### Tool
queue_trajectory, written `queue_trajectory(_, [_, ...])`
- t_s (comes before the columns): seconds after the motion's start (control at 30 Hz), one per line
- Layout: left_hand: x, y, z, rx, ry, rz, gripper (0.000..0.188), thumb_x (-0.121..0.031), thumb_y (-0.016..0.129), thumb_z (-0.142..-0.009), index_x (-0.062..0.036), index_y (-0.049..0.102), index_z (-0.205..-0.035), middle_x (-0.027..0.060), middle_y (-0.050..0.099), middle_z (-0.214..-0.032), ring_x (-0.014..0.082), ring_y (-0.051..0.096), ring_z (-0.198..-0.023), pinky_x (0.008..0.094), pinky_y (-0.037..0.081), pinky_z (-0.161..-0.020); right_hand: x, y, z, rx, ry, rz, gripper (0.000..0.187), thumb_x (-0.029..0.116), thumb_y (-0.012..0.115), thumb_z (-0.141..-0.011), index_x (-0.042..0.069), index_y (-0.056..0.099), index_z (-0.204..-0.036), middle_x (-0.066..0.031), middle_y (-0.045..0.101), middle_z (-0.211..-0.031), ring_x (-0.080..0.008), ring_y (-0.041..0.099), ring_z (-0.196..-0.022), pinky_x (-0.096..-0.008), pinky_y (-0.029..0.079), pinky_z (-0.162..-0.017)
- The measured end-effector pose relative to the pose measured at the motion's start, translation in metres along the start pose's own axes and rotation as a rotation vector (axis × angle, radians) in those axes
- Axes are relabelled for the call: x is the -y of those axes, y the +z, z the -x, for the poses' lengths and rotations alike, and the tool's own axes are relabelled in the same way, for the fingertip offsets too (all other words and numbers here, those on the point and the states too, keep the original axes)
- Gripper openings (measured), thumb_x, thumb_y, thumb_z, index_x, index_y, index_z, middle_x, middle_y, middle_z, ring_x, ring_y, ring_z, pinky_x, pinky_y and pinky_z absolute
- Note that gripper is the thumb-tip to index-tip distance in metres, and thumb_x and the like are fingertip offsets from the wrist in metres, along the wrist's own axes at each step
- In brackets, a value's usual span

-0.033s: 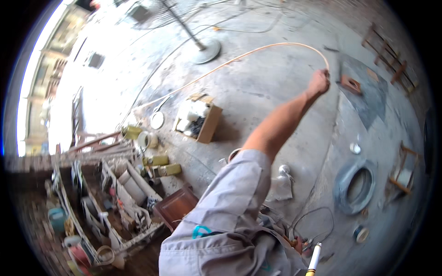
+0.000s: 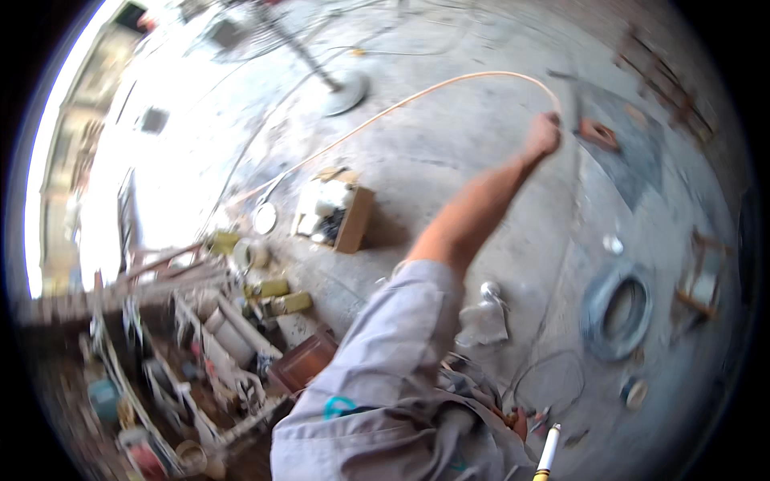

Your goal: The person connects a spray gun to an air hose, then picks up a rectangular wooden board and spray paints it with a dark finish. The person flips the board to coat the other side and continues spraying until both sides are covered.

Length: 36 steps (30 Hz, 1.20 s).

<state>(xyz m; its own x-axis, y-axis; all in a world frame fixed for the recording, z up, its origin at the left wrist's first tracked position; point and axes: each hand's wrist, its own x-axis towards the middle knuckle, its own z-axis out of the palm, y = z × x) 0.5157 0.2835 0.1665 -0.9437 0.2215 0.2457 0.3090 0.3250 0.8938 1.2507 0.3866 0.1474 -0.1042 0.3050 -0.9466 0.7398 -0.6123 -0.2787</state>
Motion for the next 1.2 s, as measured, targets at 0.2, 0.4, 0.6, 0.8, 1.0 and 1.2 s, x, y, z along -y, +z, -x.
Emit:
queue_trajectory(0.2, [0.011,0.023,-0.008,0.506,-0.251,0.635,0.038,-0.025,0.065,-0.096,0.0034,0.050,-0.118,0.0205,0.064,-0.112,0.0325,0.065,-0.109,0.0493,0.059,-0.090,-0.016,-0.007,-0.010,0.000,0.035,-0.744,0.028,0.034,0.055,-0.106,0.008,0.056,-0.096,0.0047,0.027,-0.054,-0.0088,0.028,-0.045,-0.0298,0.027,-0.046])
queue_trajectory(0.4, [0.100,0.014,0.098,0.726,-0.420,0.574,0.087,-0.033,0.064,-0.101,-0.0002,0.007,-0.158,0.0224,0.046,-0.149,0.0365,0.047,-0.139,0.0553,0.055,-0.096,0.002,0.001,-0.046,0.010,0.072,-1.085,0.028,0.032,0.057,-0.104,0.006,0.061,-0.095,-0.0007,0.059,-0.068,-0.0159,0.061,-0.062,-0.0326,0.058,-0.064])
queue_trajectory(0.6, [0.007,0.024,0.364,1.141,0.059,-0.094,0.070,0.007,0.056,-0.089,-0.0124,0.039,-0.154,0.0106,0.064,-0.102,0.0148,0.064,-0.091,0.0337,0.056,-0.079,0.027,0.098,-0.078,0.257,-0.150,-0.869,0.032,0.035,0.055,-0.105,0.006,0.058,-0.091,-0.0048,0.061,-0.076,-0.0179,0.064,-0.068,-0.0381,0.061,-0.077])
queue_trajectory(0.8, [0.018,0.037,0.515,1.228,-0.420,0.158,0.057,0.000,0.054,-0.092,-0.0024,0.040,-0.147,0.0207,0.068,-0.115,0.0378,0.066,-0.111,0.0446,0.052,-0.091,0.035,0.162,-0.124,0.410,-0.381,-0.220,0.036,0.034,0.059,-0.104,0.005,0.056,-0.125,-0.0077,0.066,-0.113,-0.0166,0.068,-0.097,-0.0310,0.057,-0.084])
queue_trajectory(1.0, [0.056,0.044,0.471,0.790,-0.702,-0.130,0.026,-0.016,0.050,-0.105,-0.0024,0.062,-0.124,0.0087,0.066,-0.092,0.0178,0.064,-0.079,0.0339,0.057,-0.065,0.004,0.108,-0.297,0.166,-0.901,0.948,0.072,0.021,0.077,-0.074,-0.001,0.048,-0.136,-0.0243,0.053,-0.126,-0.0411,0.054,-0.116,-0.0515,0.047,-0.094])
queue_trajectory(1.2, [0.038,0.054,0.467,0.643,-0.872,-0.173,0.025,-0.017,0.046,-0.106,-0.0017,0.060,-0.121,0.0088,0.068,-0.082,0.0162,0.066,-0.066,0.0322,0.057,-0.058,0.038,0.146,-0.455,-0.103,-0.980,1.354,0.049,0.017,0.061,-0.088,0.009,0.054,-0.136,-0.0177,0.047,-0.145,-0.0346,0.051,-0.128,-0.0476,0.042,-0.100])
